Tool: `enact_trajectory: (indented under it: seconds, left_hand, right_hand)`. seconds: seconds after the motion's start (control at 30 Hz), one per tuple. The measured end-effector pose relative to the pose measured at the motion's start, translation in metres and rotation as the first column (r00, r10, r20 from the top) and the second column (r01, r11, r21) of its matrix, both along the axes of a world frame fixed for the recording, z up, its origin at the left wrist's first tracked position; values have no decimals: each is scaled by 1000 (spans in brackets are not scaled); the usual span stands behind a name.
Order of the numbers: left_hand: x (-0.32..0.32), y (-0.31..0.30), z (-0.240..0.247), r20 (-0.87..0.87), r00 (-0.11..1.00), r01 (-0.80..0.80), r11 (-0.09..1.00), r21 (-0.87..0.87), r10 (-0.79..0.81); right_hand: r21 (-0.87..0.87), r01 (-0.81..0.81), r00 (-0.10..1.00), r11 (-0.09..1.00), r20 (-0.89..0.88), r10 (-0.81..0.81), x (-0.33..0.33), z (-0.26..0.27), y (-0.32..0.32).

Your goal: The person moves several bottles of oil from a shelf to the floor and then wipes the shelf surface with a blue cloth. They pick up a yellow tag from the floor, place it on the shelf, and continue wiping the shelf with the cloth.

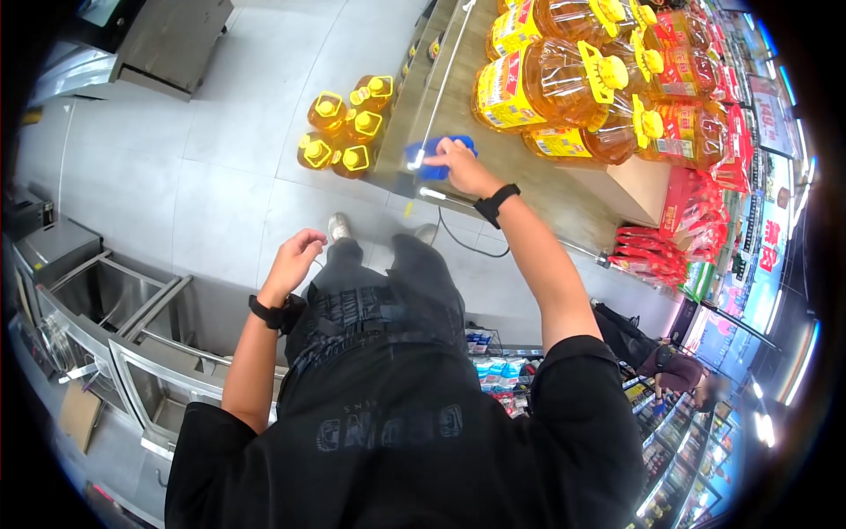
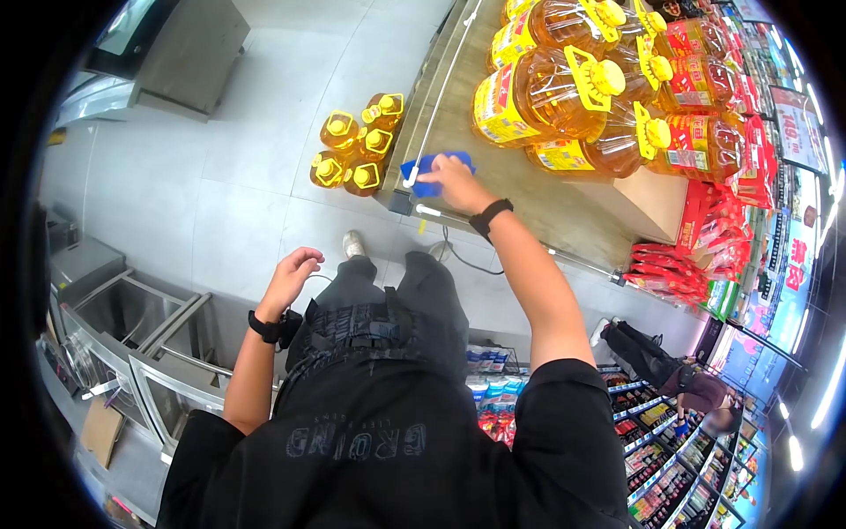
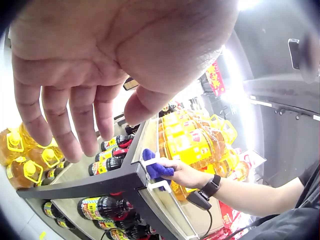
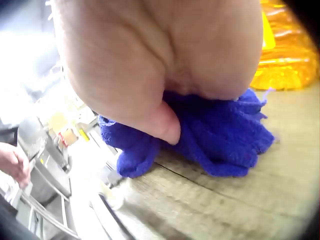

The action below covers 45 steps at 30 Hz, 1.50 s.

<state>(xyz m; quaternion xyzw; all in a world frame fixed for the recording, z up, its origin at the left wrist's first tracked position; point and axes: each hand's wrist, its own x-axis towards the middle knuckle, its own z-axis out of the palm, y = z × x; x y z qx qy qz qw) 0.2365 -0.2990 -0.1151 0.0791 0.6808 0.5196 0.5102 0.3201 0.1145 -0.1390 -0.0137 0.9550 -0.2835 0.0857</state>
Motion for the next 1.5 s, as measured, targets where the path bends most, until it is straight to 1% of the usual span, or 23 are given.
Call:
enact_trajectory:
  seconds: [0.07,0.17,0.27,0.3,0.4,0.43,0.53,0.63,0.73,0.87,0.9,1.0,1.03,1.1,1.17,1.2,1.23,1.27,1.3,1.33,1.4,1.47,1.5]
  left_hand:
    - [0,5,2,-19,1000,16,1000,2,-15]
    - [-4,5,-2,-39,999,34,999,6,-34]
    - [-9,2,-13,-24,999,37,999,-4,-37]
    - [-8,1,-15,-12,999,40,999,-12,-40]
    - [-8,3,-16,10,999,48,999,-19,-47]
    - [-8,5,-14,1,999,52,999,-13,-52]
    - [-7,7,-11,-16,999,50,999,3,-50]
    - [-2,9,-16,-14,1000,25,999,22,-24]
    - [4,10,-17,-16,1000,-2,1000,30,2]
    - [8,3,-21,-2,1000,24,1000,17,-24]
    - [7,2,-22,6,999,39,999,11,-39]
    - [7,-1,-27,17,998,62,998,-7,-62]
    - [9,-1,-28,12,999,40,999,2,-40]
    - [11,2,-30,0,1000,-4,1000,26,4]
    - [10,6,-27,-41,998,41,999,16,-40]
    - [9,9,-24,-60,996,61,998,10,-61]
    - [10,15,-18,-170,982,88,996,-2,-87]
    - [12,27,-10,-275,955,113,994,-16,-113]
    - [15,41,-5,-378,916,135,990,-33,-137]
    - [18,57,-7,-534,825,193,980,-38,-183]
    - [22,98,-9,-777,593,256,964,-67,-211]
    - [24,141,-12,-922,354,270,961,-62,-159]
    - [26,156,-15,-965,235,275,960,-52,-120]
  right_hand:
    - [-68,-6,1000,998,20,7,8,5,8]
    - [-184,150,987,971,-28,-158,29,16,23]
    - [-195,458,887,867,44,-459,49,24,29]
    - [-115,490,872,864,73,-484,51,22,31]
    - [67,398,917,915,4,-399,48,6,12]
    - [88,382,924,920,-42,-380,38,9,-1]
    - [187,280,956,942,38,-292,18,22,-53]
    - [482,233,961,845,21,-277,5,36,-97]
    - [325,206,978,923,-48,-201,8,45,-111]
    - [46,267,964,963,8,-267,19,81,-85]
    - [43,276,961,960,-13,-276,20,89,-78]
    - [179,398,914,900,-166,-371,18,99,-70]
    - [288,388,915,875,-231,-330,17,84,-68]
    - [383,281,958,880,-160,-237,12,56,-76]
    - [461,177,984,869,-54,-172,10,31,-92]
    - [414,236,972,879,-102,-213,10,31,-93]
    - [363,290,956,885,-145,-254,12,32,-94]
    - [309,339,938,888,-183,-295,15,34,-94]
    - [266,359,931,895,-172,-322,20,40,-85]
    - [247,409,909,878,-194,-369,28,46,-77]
    - [200,497,860,844,-240,-450,43,56,-63]
    - [139,577,812,805,-202,-547,62,67,-51]
    - [136,575,812,806,-208,-545,72,74,-46]
